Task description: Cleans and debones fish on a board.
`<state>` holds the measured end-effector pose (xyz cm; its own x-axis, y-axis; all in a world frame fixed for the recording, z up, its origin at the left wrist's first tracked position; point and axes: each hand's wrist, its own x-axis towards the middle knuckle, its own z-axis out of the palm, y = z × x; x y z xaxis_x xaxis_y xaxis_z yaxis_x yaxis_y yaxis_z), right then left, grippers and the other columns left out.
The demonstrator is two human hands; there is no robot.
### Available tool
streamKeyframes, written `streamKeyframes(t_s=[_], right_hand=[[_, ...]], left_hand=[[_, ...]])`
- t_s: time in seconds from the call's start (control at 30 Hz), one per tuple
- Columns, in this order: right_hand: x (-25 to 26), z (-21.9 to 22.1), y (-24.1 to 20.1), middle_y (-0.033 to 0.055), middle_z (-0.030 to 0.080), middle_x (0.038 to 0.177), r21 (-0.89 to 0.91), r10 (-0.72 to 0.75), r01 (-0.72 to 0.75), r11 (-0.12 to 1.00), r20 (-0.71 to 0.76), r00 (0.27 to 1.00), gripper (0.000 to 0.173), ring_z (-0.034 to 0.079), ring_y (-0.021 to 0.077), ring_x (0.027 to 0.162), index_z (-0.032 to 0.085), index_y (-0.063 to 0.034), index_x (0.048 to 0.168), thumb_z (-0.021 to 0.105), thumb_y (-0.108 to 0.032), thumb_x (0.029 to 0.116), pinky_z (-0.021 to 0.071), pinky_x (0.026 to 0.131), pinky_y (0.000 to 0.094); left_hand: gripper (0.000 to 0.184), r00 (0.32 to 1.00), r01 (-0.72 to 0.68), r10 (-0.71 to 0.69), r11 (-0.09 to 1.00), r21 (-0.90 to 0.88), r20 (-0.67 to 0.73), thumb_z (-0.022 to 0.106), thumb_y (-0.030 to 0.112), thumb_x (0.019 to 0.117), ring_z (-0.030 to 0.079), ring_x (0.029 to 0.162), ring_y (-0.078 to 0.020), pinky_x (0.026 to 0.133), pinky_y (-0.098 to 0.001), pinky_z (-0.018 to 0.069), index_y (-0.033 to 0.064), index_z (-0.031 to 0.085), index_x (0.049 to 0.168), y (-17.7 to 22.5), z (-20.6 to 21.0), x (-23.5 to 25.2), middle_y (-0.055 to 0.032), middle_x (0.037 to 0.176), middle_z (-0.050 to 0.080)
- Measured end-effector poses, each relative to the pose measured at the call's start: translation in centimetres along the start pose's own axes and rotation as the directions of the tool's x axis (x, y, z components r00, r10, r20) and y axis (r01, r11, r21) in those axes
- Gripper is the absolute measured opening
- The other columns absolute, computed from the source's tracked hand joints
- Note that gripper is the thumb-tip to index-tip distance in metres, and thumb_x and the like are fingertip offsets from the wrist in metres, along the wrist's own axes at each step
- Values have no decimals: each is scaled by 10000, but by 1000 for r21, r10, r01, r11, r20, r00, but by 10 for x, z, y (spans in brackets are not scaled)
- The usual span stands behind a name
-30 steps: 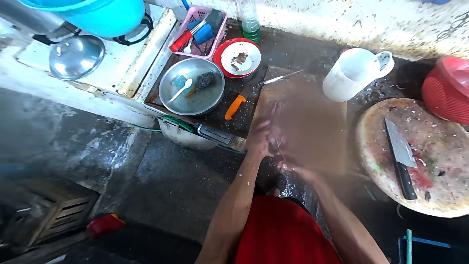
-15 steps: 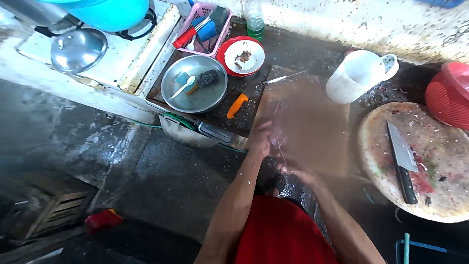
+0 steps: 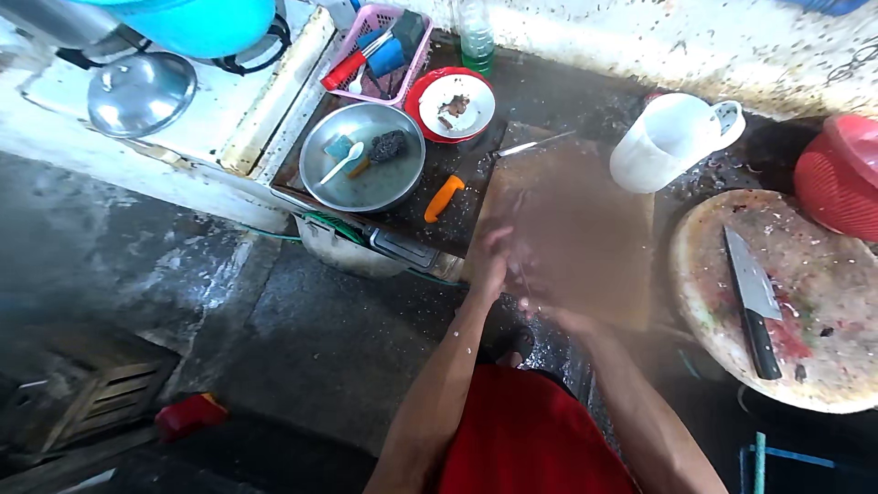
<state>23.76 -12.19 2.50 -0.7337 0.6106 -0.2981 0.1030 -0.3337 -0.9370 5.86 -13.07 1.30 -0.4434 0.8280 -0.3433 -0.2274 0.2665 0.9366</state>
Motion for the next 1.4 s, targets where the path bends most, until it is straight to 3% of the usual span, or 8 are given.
streamKeyframes(t_s=[0.23, 0.33, 0.43, 0.63, 0.9, 1.07, 1.17, 1.4], right_hand=[[-7, 15, -15, 90, 717, 1037, -628, 131, -187, 755, -134, 982, 527, 691, 197, 919, 646, -91, 1326, 708, -429, 925, 569, 893, 447], [-11, 21, -9, 51, 722, 870, -92, 56, -65, 994, -100, 993, 355, 659, 103, 649, 656, 1, 1232, 682, -246, 979, 570, 588, 262], [-15, 30, 0, 104, 704, 876, 708, 38, -8, 707, -26, 999, 400, 658, 125, 626, 634, 39, 1218, 667, -290, 995, 577, 569, 251], [-26, 46, -15, 28, 713, 866, -206, 134, -173, 963, -191, 972, 387, 676, 111, 646, 644, -39, 1261, 679, -302, 980, 599, 611, 293], [-57, 34, -36, 118, 712, 872, 552, -21, 70, 831, -95, 995, 377, 671, 153, 604, 611, 48, 1227, 646, -258, 1010, 583, 518, 279], [-66, 9, -36, 66, 721, 1113, -200, -471, 445, 873, -585, 660, 578, 711, 139, 953, 480, 78, 1360, 709, -284, 971, 625, 849, 327], [-40, -22, 5, 113, 740, 945, 338, 70, 343, 877, -794, 604, 306, 710, 163, 752, 525, -11, 1224, 426, -269, 1094, 580, 626, 292], [-50, 20, 1, 108, 749, 983, 144, -105, 129, 981, -165, 981, 550, 707, 178, 746, 523, 35, 1314, 727, -309, 936, 588, 618, 321]], left_hand=[[552, 971, -40, -36, 949, 314, 235, 745, -2, 874, 663, 1093, -250, 881, -460, 590, 127, 595, 1389, 10, -17, 10, -118, 1390, 593], [559, 963, 95, -149, 968, 233, 225, 689, -75, 884, 689, 972, -242, 795, -432, 605, 163, 600, 1382, 14, -19, 10, -110, 1336, 627], [522, 942, 274, -277, 961, 42, 192, 606, -67, 935, 658, 823, -219, 718, -388, 574, 176, 591, 1396, 15, -18, 5, -145, 1148, 664], [505, 960, 238, -253, 963, 127, 118, 632, -29, 944, 674, 913, -239, 757, -411, 574, 207, 610, 1390, 7, -10, 2, -135, 1241, 665], [556, 985, 147, -156, 982, 115, 75, 620, -3, 954, 664, 952, -248, 769, -426, 570, 209, 537, 1461, 5, 1, -1, -153, 1286, 637], [550, 986, 25, -64, 969, 247, 152, 644, 19, 950, 692, 979, -249, 825, -446, 594, 173, 536, 1467, 5, -16, 8, -158, 1261, 667], [621, 979, -38, -18, 964, 262, 205, 696, -26, 867, 683, 1044, -256, 866, -467, 590, 185, 575, 1438, 7, -20, 6, -133, 1284, 665], [653, 939, -53, 2, 989, 136, 345, 672, -111, 840, 691, 994, -209, 874, -416, 595, 142, 571, 1433, 13, -17, 6, -116, 1211, 692]])
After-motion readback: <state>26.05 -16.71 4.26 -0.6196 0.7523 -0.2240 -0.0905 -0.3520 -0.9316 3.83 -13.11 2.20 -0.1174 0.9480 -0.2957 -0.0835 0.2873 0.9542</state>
